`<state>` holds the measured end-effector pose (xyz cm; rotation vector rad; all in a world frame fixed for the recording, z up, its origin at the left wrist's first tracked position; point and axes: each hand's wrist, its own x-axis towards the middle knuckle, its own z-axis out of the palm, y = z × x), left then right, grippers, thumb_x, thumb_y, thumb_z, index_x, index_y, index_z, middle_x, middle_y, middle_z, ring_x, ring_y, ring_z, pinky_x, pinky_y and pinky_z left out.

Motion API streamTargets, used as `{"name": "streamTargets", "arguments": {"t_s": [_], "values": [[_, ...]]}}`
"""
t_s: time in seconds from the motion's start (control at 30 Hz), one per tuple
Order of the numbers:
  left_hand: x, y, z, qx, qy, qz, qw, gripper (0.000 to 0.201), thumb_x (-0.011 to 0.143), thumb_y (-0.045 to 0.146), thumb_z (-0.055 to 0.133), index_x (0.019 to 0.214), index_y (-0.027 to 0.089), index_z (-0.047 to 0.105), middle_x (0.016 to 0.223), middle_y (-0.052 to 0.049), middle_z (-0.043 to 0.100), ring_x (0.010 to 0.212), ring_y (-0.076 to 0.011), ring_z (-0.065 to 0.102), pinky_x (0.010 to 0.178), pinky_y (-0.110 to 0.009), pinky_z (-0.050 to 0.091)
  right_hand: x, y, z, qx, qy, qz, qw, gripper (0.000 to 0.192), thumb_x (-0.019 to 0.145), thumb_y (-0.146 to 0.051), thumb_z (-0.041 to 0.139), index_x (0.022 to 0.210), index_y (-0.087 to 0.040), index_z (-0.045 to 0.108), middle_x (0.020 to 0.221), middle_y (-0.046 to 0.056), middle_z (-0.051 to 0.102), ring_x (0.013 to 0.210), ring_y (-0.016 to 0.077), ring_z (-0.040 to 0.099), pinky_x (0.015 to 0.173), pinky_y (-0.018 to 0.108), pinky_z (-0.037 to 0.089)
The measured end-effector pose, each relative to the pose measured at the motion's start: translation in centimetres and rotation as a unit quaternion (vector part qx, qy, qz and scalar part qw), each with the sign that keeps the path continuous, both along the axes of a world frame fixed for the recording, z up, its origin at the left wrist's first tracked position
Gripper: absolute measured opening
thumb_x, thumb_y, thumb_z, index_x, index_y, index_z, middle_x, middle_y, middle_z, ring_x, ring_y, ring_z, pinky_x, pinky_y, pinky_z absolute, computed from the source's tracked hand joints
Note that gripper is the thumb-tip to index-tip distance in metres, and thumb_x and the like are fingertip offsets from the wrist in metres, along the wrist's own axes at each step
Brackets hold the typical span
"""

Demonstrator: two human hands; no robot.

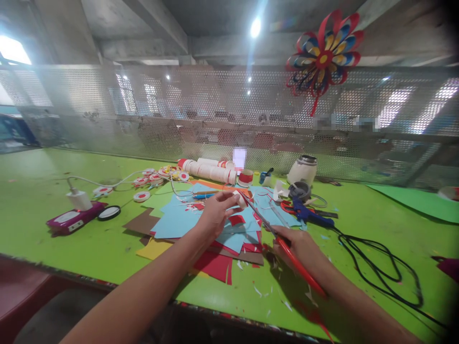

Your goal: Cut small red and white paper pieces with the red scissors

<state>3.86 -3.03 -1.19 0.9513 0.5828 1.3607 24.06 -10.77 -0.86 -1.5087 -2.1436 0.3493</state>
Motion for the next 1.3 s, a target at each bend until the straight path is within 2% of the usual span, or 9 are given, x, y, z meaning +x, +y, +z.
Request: {"name": "streamTargets", "arguments": {"t_s": [0.13,0.27,0.37,0.5,0.63,0.83,1.03,1.3], "values": [[0.11,-0.2,0.16,-0.01,-0.007,0.003,1.0,0.022,0.064,0.024,0.077,0.078,0.012,0.066,0.078,-0.007,0.066,0.076,-0.0195,0.064,0.081,-0.044,0.049,-0.04,-0.18,-0.04,-0.022,0.026,-0.003,0.999,0.036,0.073,-0.02,0.046,0.097,-0.016,0.072,0.064,0.003,0.073,0.056,0.0204,0.066,0.055,0.027,0.048],[0.23,-0.25,0.25,-0.017,-0.006,0.005,1.0,0.022,0.064,0.024,0.077,0.078,0.011,0.065,0.078,-0.007,0.066,0.075,-0.0193,0.064,0.08,-0.044,0.049,-0.09,-0.32,-0.23,-0.051,0.055,-0.005,0.997,0.039,0.073,-0.02,0.045,0.102,-0.016,0.071,0.059,0.002,0.073,0.053,0.0205,0.066,0.052,0.026,0.048],[0.27,-0.18,0.15,-0.021,-0.003,0.009,1.0,0.023,0.063,0.024,0.077,0.077,0.011,0.065,0.078,-0.008,0.065,0.075,-0.0194,0.064,0.079,-0.044,0.05,-0.09,-0.27,-0.4,-0.048,0.052,-0.012,0.997,0.041,0.075,-0.021,0.044,0.106,-0.017,0.07,0.061,0.002,0.073,0.054,0.0213,0.067,0.053,0.027,0.049],[0.24,-0.08,-0.02,-0.02,-0.005,0.005,1.0,0.023,0.063,0.024,0.077,0.078,0.011,0.065,0.078,-0.007,0.065,0.075,-0.0192,0.064,0.079,-0.043,0.05,-0.01,-0.11,-0.56,-0.018,0.016,-0.016,1.0,0.038,0.074,-0.021,0.044,0.099,-0.017,0.073,0.066,0.004,0.074,0.06,0.0231,0.068,0.058,0.03,0.049],[0.14,-0.09,0.1,-0.016,-0.003,0.003,1.0,0.024,0.063,0.024,0.077,0.078,0.011,0.064,0.078,-0.007,0.065,0.074,-0.0192,0.064,0.08,-0.043,0.049,0.07,0.0,-0.48,-0.032,0.02,-0.022,0.999,0.039,0.074,-0.019,0.044,0.1,-0.019,0.072,0.065,0.003,0.074,0.058,0.021,0.067,0.057,0.027,0.048],[-0.08,-0.06,0.43,0.009,0.018,0.017,1.0,0.026,0.062,0.024,0.078,0.079,0.011,0.065,0.08,-0.009,0.066,0.077,-0.0201,0.064,0.081,-0.042,0.048,0.1,0.07,-0.1,0.02,-0.028,-0.015,0.999,0.038,0.071,-0.019,0.048,0.099,-0.018,0.073,0.07,0.004,0.074,0.061,0.0206,0.065,0.059,0.028,0.047],[0.03,0.01,0.46,0.005,0.03,0.06,0.998,0.035,0.057,0.023,0.08,0.085,0.011,0.063,0.083,-0.01,0.066,0.08,-0.0212,0.064,0.08,-0.042,0.048,0.18,0.01,-0.13,0.01,-0.029,-0.003,1.0,0.038,0.072,-0.019,0.048,0.101,-0.016,0.071,0.078,0.007,0.075,0.066,0.022,0.066,0.061,0.029,0.047],[0.23,-0.18,0.59,0.03,0.038,0.076,0.996,0.036,0.059,0.023,0.078,0.089,0.012,0.062,0.086,-0.009,0.067,0.079,-0.0189,0.063,0.081,-0.039,0.048,0.16,0.09,-0.12,-0.005,-0.011,0.001,1.0,0.038,0.074,-0.018,0.047,0.102,-0.018,0.072,0.087,0.008,0.076,0.074,0.0249,0.068,0.065,0.031,0.048]]}}
